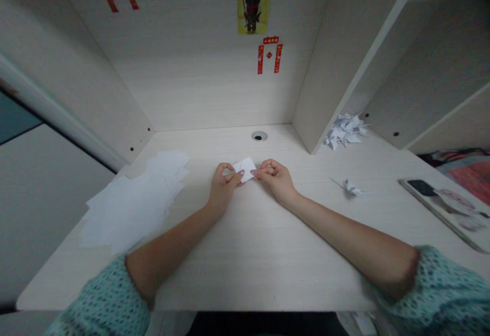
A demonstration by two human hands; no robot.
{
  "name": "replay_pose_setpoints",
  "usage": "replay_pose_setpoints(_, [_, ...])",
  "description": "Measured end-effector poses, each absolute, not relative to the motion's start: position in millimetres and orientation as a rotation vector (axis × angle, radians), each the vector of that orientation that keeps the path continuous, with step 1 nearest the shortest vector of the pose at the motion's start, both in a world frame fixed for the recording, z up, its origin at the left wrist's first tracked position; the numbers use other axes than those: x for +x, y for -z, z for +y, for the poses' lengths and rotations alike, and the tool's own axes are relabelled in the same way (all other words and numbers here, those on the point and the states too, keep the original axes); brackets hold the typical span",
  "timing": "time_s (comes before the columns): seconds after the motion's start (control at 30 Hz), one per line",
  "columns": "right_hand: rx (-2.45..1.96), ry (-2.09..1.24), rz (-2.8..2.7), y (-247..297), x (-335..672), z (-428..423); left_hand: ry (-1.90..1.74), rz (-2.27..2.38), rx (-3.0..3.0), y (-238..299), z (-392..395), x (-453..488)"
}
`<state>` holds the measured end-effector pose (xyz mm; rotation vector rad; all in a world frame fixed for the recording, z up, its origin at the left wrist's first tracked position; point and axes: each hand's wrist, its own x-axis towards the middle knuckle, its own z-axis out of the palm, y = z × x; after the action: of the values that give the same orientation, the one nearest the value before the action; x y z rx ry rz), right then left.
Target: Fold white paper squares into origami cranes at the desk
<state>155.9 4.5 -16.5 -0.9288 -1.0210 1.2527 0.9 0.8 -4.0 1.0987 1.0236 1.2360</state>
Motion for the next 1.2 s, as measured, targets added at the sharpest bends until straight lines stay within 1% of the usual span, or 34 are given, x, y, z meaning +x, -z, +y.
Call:
replay_pose_setpoints(0.27, [-0.915, -1.19, -1.187, 16.9, 151.5, 0.3, -1.222, 1.073, 1.308, 5.0, -5.1, 1.8])
replay_pose_setpoints(0.47, [-0.922, -1.191, -1.183, 17.1, 149.9, 1.0, -1.24, 1.012, 1.208, 3.8, -1.9, 3.4])
replay_pose_setpoints(0.67, [-0.881, -1.243, -1.21, 19.8, 152.7, 4.3, -1.285, 1.065, 1.134, 4.5, 1.2, 1.8])
replay_pose_setpoints(0.97, [-0.906, -1.275, -1.122, 16.4, 152.3, 2.4, -1.326, 1.06, 1.151, 3.9, 2.4, 1.3])
replay_pose_setpoints(1.2, [-0.914, -1.184, -1.193, 20.6, 153.4, 4.3, -1.242, 1.057, 1.18, 1.4, -0.3, 0.8])
